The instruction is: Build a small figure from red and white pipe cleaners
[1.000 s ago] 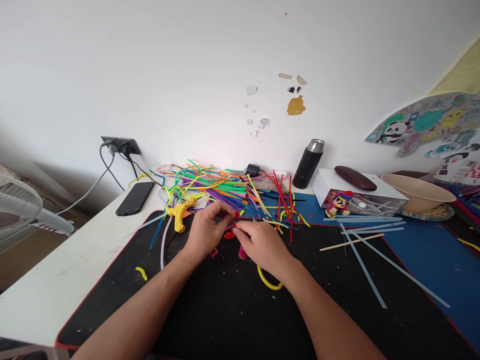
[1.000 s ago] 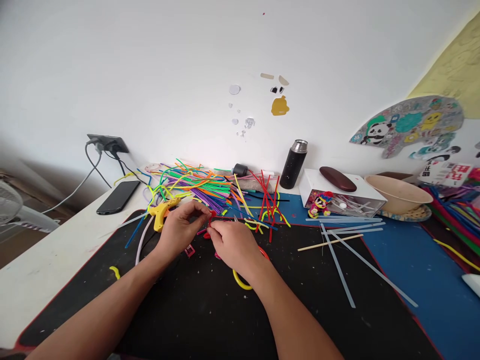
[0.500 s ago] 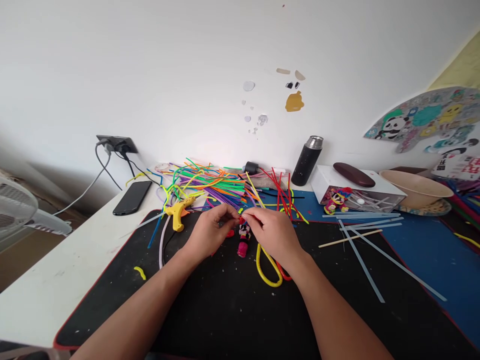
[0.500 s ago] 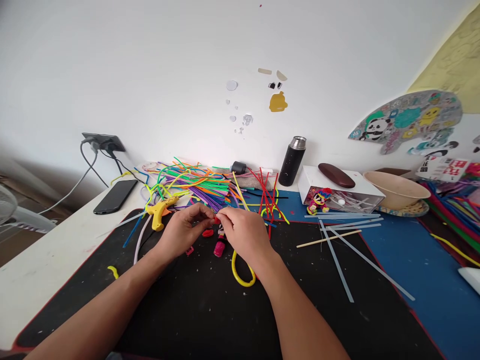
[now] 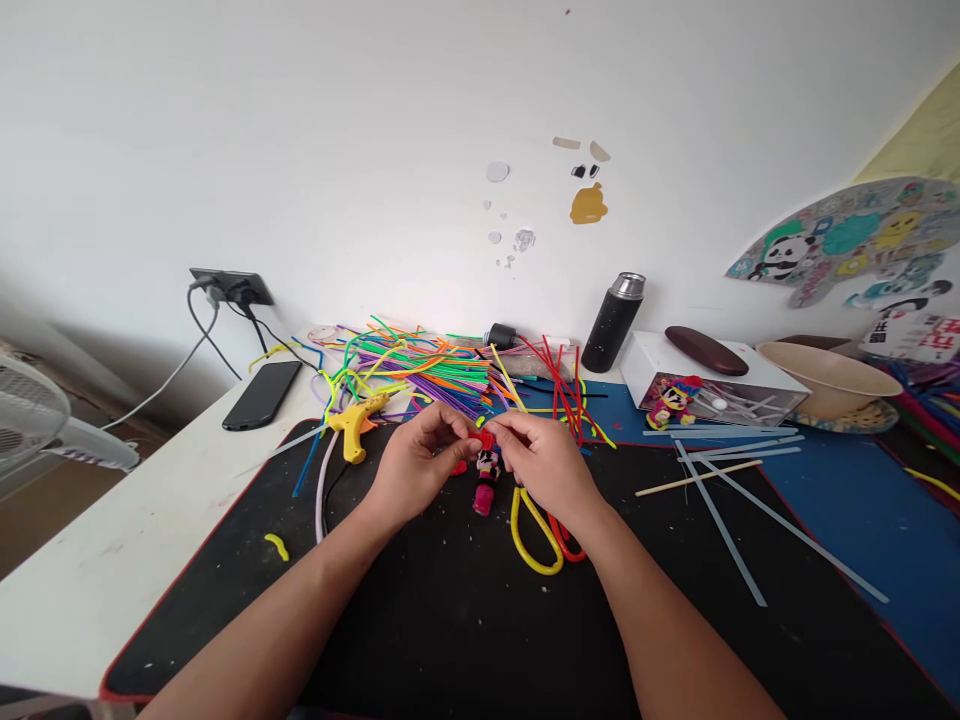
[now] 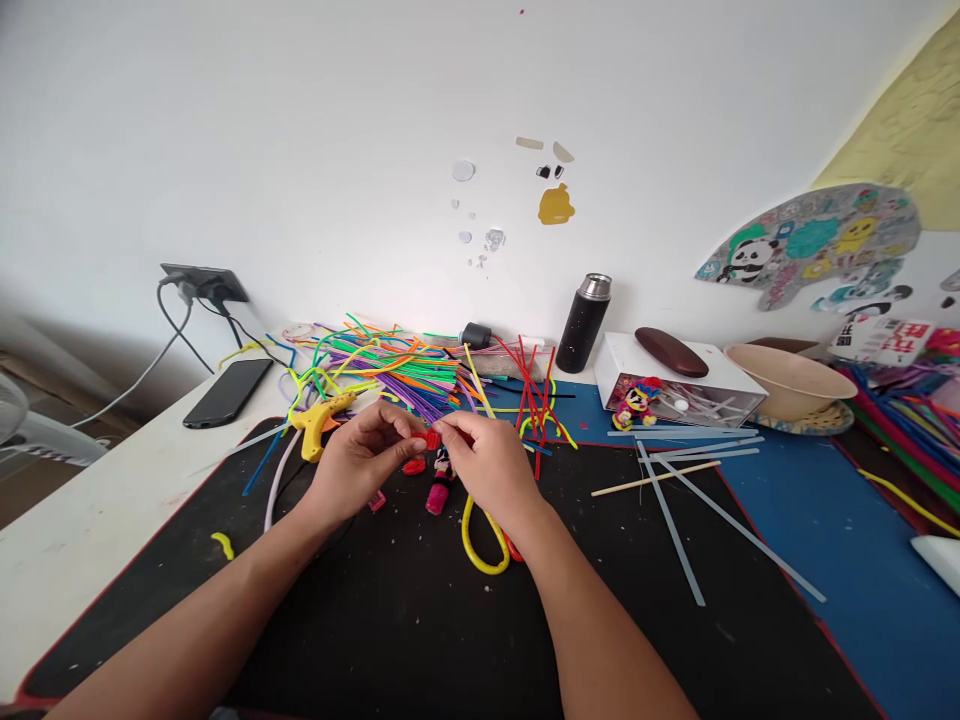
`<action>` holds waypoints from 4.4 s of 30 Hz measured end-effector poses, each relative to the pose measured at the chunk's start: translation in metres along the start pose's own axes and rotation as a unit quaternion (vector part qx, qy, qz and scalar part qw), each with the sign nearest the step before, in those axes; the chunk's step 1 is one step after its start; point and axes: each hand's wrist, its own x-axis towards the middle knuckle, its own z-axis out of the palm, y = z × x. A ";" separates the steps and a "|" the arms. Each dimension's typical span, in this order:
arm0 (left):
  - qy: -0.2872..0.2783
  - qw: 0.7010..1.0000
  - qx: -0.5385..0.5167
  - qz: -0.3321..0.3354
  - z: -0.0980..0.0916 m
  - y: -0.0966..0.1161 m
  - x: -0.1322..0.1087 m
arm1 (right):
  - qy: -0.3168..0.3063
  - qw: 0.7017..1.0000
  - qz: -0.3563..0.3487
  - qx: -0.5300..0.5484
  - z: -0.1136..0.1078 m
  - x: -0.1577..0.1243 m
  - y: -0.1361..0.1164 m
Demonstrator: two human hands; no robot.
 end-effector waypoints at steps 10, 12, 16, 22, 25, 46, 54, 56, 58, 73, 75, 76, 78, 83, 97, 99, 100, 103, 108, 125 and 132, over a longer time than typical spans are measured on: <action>0.067 0.993 0.080 0.058 -0.003 -0.003 0.000 | -0.078 0.997 0.013 -0.005 0.020 -0.004 0.003; 0.080 0.985 0.139 0.070 -0.005 -0.007 0.001 | -0.095 0.995 0.002 -0.029 0.022 -0.005 0.000; 0.092 0.972 0.208 0.062 -0.009 -0.013 0.002 | -0.078 0.988 -0.035 -0.125 0.023 -0.005 -0.003; 0.061 0.963 0.256 0.050 -0.013 -0.014 0.004 | -0.062 0.962 -0.110 -0.241 0.020 -0.005 0.003; 0.053 0.957 0.279 0.049 -0.014 -0.014 0.005 | -0.054 0.954 -0.132 -0.262 0.017 -0.005 0.003; -0.019 0.986 0.163 0.004 -0.007 -0.004 0.000 | 0.039 0.992 -0.068 -0.095 -0.002 -0.001 0.003; 0.028 0.999 0.024 -0.013 0.000 0.004 0.001 | -0.017 0.999 0.019 0.035 0.003 0.001 0.005; 0.044 0.999 0.012 0.001 0.001 0.004 0.001 | -0.034 0.998 0.030 0.039 0.009 0.000 0.006; 0.058 0.998 0.017 0.018 0.001 0.004 0.001 | -0.052 0.998 0.033 0.023 0.016 -0.001 0.007; 0.062 0.944 0.316 0.076 -0.012 -0.006 0.006 | -0.063 0.971 -0.105 -0.206 0.017 -0.007 -0.003; 0.045 0.946 0.312 0.075 -0.013 -0.007 0.006 | -0.043 0.968 -0.117 -0.216 0.013 -0.006 -0.002; 0.034 0.948 0.307 0.074 -0.013 -0.006 0.007 | -0.037 0.968 -0.120 -0.218 0.011 -0.006 -0.001; 0.011 0.953 0.293 0.071 -0.012 -0.006 0.007 | -0.027 0.966 -0.123 -0.224 0.007 -0.005 0.000; -0.016 0.965 0.257 0.055 -0.009 -0.003 0.007 | -0.014 0.967 -0.119 -0.224 0.002 -0.005 -0.003; -0.003 0.998 0.048 -0.031 -0.002 -0.001 0.003 | -0.025 1.000 0.011 0.010 -0.004 0.002 0.005; 0.006 0.999 0.011 -0.044 -0.001 0.002 0.004 | -0.050 0.994 0.050 0.082 -0.002 0.003 0.005; 0.011 0.999 -0.004 -0.049 0.000 0.003 0.004 | -0.061 0.989 0.068 0.115 -0.001 0.004 0.005; 0.033 0.998 -0.028 -0.046 0.000 0.004 0.004 | -0.083 0.978 0.093 0.168 0.006 0.004 0.007; 0.105 0.992 0.073 0.008 -0.003 -0.001 0.002 | -0.116 0.982 0.070 0.133 0.019 -0.001 0.008; 0.066 0.997 0.023 -0.025 -0.004 -0.004 0.005 | -0.171 0.977 0.062 0.115 0.024 -0.005 0.007; 0.065 0.998 0.021 -0.008 -0.008 -0.004 0.007 | -0.089 0.985 0.063 0.132 0.012 0.000 0.008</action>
